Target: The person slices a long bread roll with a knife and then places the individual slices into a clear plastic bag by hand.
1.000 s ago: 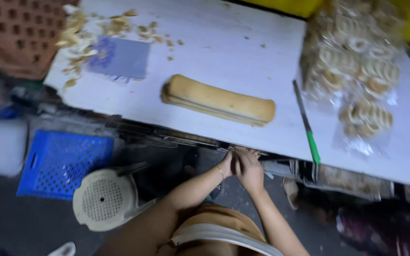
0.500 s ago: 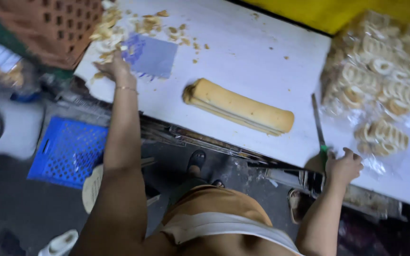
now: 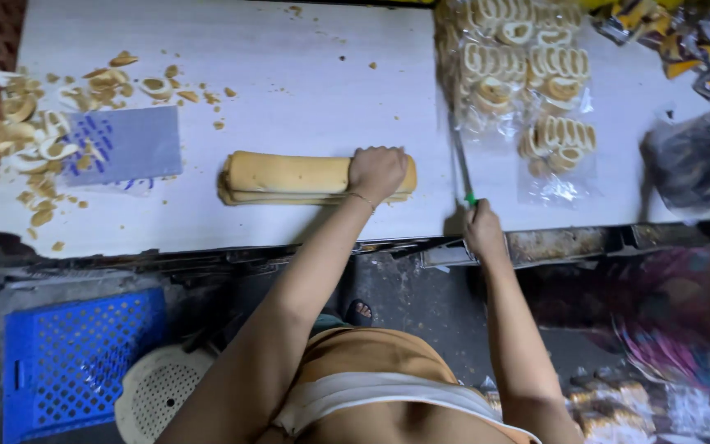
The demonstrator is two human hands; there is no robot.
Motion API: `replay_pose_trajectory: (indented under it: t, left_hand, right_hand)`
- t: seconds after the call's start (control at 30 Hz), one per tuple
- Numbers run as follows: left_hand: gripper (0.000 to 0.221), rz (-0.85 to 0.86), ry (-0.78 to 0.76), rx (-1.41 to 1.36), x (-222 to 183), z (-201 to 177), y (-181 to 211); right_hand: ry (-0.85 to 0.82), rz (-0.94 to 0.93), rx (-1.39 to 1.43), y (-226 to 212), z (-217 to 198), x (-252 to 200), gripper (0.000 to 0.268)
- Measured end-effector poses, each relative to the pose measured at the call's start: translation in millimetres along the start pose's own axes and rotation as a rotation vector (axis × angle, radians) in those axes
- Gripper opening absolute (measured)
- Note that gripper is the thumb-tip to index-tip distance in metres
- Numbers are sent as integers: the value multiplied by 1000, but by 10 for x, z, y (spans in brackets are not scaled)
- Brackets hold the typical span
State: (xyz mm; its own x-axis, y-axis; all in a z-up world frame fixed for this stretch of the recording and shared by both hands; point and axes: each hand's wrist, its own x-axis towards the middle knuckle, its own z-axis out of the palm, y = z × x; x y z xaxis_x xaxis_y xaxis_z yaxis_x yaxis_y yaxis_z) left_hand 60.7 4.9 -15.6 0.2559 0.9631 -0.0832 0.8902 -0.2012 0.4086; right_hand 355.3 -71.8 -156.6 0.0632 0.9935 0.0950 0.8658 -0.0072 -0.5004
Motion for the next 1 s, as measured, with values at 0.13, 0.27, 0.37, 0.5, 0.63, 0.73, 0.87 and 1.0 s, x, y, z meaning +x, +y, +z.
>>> replay_pose_trajectory:
  t: [0.13, 0.27, 0.37, 0.5, 0.63, 0.73, 0.87, 1.0]
  left_hand:
    - [53, 47, 221, 74, 50, 150, -54]
    - [53, 2, 208, 101, -20, 161, -30]
    - [52, 22, 236, 105, -21, 118, -24]
    - [53, -8, 175, 110, -14, 94, -22]
    - [45, 71, 263, 72, 24, 250, -84]
    - [44, 101, 372, 155, 46, 233, -55]
    - [43, -9, 164, 105, 103, 253, -114]
    - [63, 175, 578, 235, 105, 586, -274]
  right_hand:
    - [14, 83, 157, -1672, -884, -649, 27]
    - [-37, -51, 109, -2084, -889, -1027, 29]
    - [-74, -60, 121, -2211, -971, -1178, 27]
    - [-180, 98, 52, -2324, -1235, -1326, 26]
    - [-128, 7, -26, -1998, -695, -683, 22]
    - [-70, -15, -1, -2159, -658, -298, 28]
    - [-168, 137, -97, -2515, -1274, -809, 34]
    - [-173, 89, -73, -2317, -1049, -754, 34]
